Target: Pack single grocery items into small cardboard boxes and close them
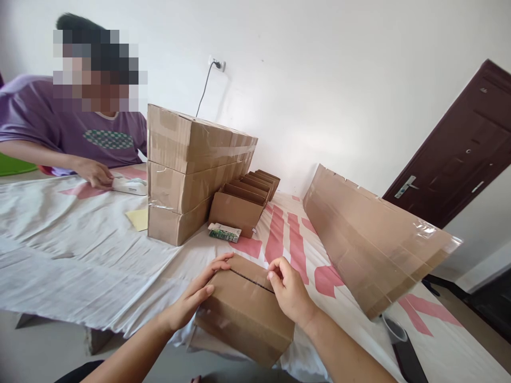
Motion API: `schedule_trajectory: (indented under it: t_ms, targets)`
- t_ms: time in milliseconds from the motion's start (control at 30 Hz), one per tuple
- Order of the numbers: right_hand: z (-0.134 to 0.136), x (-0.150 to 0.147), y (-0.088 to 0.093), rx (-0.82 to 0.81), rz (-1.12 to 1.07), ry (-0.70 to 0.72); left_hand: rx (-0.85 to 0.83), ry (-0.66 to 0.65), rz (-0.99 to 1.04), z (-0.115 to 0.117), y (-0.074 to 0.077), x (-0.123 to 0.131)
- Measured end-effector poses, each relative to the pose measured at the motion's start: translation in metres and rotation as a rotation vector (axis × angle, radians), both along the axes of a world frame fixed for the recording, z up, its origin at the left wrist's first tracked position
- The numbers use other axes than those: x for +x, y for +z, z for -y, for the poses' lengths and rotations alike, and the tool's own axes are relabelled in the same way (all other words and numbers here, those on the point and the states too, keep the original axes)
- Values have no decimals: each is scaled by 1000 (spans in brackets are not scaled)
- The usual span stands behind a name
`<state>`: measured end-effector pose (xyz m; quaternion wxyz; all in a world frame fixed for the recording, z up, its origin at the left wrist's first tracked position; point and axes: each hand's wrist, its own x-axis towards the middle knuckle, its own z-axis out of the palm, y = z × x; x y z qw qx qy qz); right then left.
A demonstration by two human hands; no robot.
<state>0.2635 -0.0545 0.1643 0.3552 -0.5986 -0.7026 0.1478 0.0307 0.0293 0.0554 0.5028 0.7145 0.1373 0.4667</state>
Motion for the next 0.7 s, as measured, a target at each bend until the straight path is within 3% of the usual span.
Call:
schedule_trajectory:
  t_ms: [267,700]
  targets:
    - [-8,-7,-1,6,6,67,21,-3,-5,-2,-2,0]
    - [-6,-18,14,-221,-433,63,44,4,5,-5,-7,1]
